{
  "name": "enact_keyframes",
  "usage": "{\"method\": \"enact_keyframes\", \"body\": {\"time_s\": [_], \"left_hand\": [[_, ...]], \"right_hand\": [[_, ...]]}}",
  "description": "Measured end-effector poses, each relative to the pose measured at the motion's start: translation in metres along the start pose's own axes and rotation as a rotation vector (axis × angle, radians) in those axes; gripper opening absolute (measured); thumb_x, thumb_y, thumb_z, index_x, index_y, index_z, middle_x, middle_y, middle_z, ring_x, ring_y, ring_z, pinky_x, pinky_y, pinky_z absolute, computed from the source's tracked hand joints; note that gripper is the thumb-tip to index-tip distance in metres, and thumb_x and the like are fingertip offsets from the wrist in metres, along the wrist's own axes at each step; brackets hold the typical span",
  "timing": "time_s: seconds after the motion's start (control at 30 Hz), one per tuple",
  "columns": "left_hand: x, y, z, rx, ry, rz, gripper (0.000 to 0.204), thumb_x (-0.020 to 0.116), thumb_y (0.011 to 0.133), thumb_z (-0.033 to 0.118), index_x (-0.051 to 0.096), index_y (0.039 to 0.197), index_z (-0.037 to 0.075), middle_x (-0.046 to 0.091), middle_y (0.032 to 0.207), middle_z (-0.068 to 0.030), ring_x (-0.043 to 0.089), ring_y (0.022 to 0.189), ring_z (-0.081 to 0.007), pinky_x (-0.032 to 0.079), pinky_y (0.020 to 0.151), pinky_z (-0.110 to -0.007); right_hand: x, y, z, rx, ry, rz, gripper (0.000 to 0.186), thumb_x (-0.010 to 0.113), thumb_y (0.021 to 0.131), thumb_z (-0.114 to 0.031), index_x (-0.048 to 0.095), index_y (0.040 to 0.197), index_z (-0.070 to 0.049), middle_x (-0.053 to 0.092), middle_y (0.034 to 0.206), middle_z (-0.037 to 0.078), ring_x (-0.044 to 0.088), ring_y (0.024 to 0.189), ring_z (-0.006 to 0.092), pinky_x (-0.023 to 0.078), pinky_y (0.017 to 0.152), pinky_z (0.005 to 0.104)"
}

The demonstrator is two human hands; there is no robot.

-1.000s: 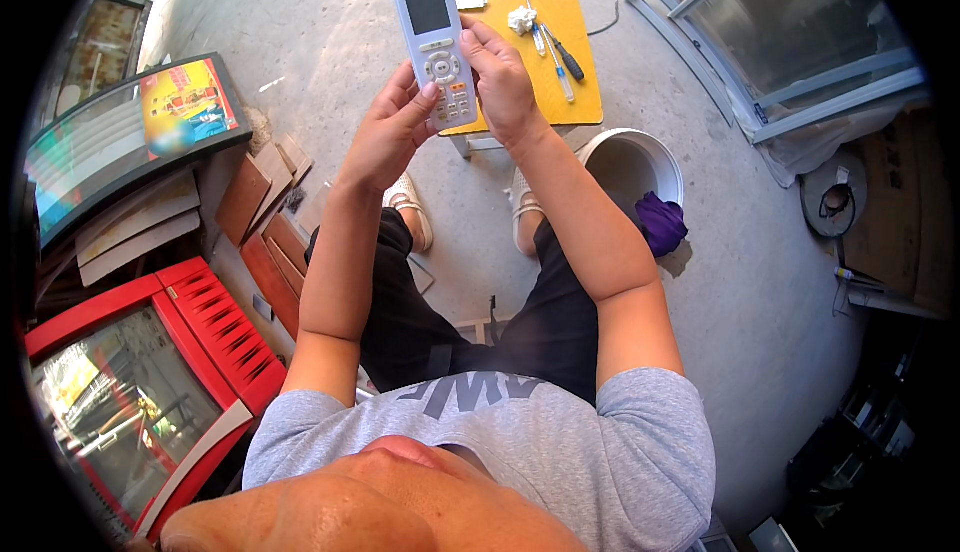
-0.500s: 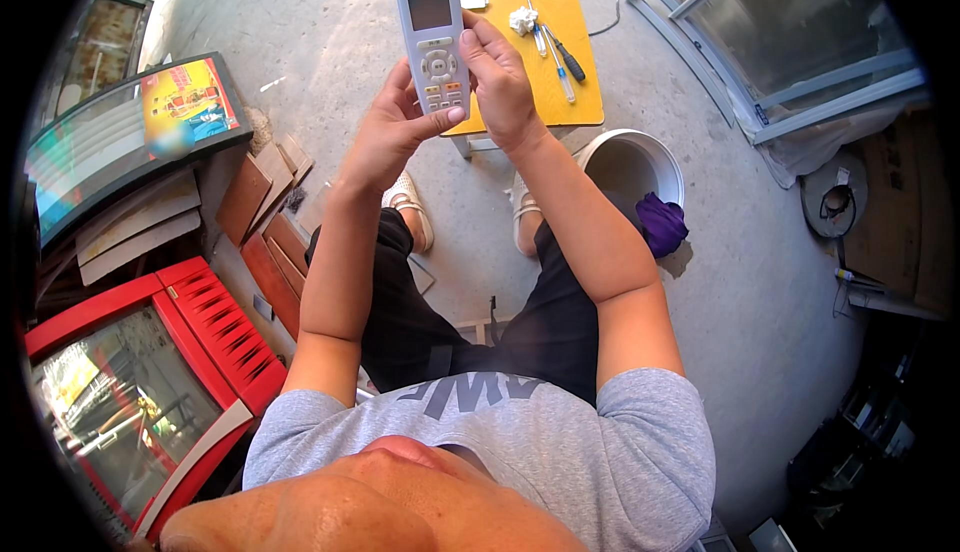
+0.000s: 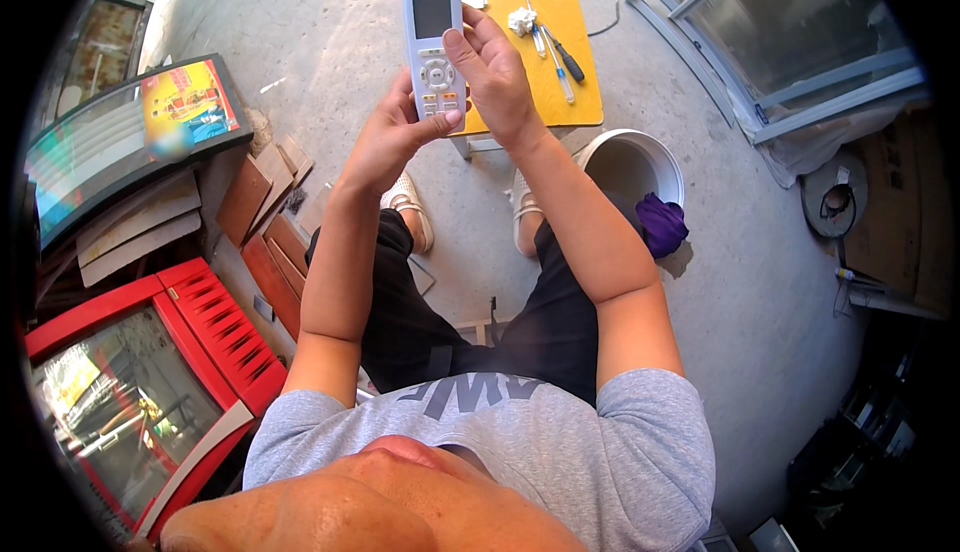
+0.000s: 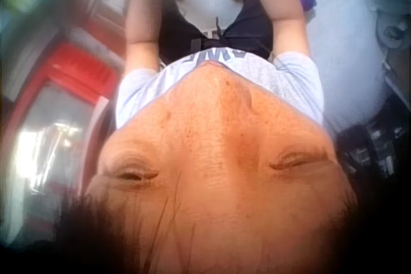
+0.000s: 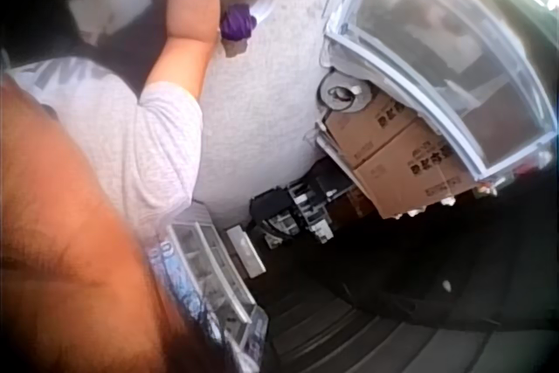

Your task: The person cleans and reassembles a remote control. They use a small screwdriver and a cloth to wipe the internal components and then insert batteries into the back compartment.

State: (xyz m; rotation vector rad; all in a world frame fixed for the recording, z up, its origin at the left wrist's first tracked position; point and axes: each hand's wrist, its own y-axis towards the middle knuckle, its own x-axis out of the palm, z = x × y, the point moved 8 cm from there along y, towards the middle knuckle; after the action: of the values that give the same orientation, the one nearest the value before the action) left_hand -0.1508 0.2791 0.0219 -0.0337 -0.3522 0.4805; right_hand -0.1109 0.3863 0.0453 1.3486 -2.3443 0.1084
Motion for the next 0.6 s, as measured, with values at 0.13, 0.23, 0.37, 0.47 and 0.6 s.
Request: {"method": "enact_keyframes", "body": {"time_s": [0.13, 0.23, 0.37, 0.47, 0.6], "left_hand": [[0.007, -0.003, -0.005, -0.063, 0.063, -0.080, 0.075, 0.078, 0.082, 0.013, 0.034, 0.143, 0.005, 0.058, 0.121, -0.0092, 0.061, 0.108, -0.0175, 0.051, 0.093, -0.035], [0.009, -0.005, -0.008, -0.107, 0.086, -0.075, 0.081, 0.079, 0.081, 0.013, 0.030, 0.145, 0.004, 0.057, 0.120, -0.0096, 0.062, 0.105, -0.0176, 0.053, 0.088, -0.034], [0.015, -0.008, -0.012, -0.194, 0.038, -0.095, 0.083, 0.080, 0.079, 0.013, 0.029, 0.145, 0.004, 0.058, 0.116, -0.0092, 0.062, 0.100, -0.0184, 0.056, 0.082, -0.034], [0.022, -0.009, -0.016, -0.223, 0.011, -0.110, 0.083, 0.081, 0.078, 0.013, 0.031, 0.143, 0.003, 0.058, 0.113, -0.0088, 0.063, 0.098, -0.0185, 0.056, 0.080, -0.034], [0.026, -0.008, -0.020, -0.247, -0.004, -0.112, 0.081, 0.081, 0.078, 0.013, 0.033, 0.142, 0.003, 0.059, 0.112, -0.0087, 0.063, 0.096, -0.0183, 0.056, 0.080, -0.034]], "right_hand": [[-0.009, 0.006, -0.013, -0.138, -0.190, 0.026, 0.075, 0.072, 0.088, -0.014, 0.026, 0.145, 0.001, 0.064, 0.107, 0.012, 0.064, 0.099, 0.0158, 0.053, 0.085, 0.0280], [-0.016, 0.008, -0.018, -0.159, -0.366, 0.042, 0.074, 0.078, 0.084, -0.018, 0.034, 0.138, 0.005, 0.066, 0.103, 0.014, 0.068, 0.089, 0.0174, 0.057, 0.076, 0.0272], [-0.027, 0.009, -0.028, -0.211, -0.513, 0.172, 0.041, 0.075, 0.087, -0.026, 0.060, 0.113, 0.001, 0.071, 0.087, 0.011, 0.068, 0.076, 0.0131, 0.055, 0.067, 0.0252], [-0.045, 0.011, -0.026, -0.072, -0.808, 0.292, 0.032, 0.064, 0.096, -0.031, 0.065, 0.106, 0.000, 0.070, 0.082, 0.005, 0.065, 0.073, 0.0078, 0.051, 0.063, 0.0205], [-0.052, 0.014, -0.037, -0.267, -0.690, 0.358, 0.042, 0.050, 0.102, -0.036, 0.069, 0.093, 0.000, 0.070, 0.072, 0.006, 0.062, 0.065, 0.0088, 0.048, 0.057, 0.0252]]}}
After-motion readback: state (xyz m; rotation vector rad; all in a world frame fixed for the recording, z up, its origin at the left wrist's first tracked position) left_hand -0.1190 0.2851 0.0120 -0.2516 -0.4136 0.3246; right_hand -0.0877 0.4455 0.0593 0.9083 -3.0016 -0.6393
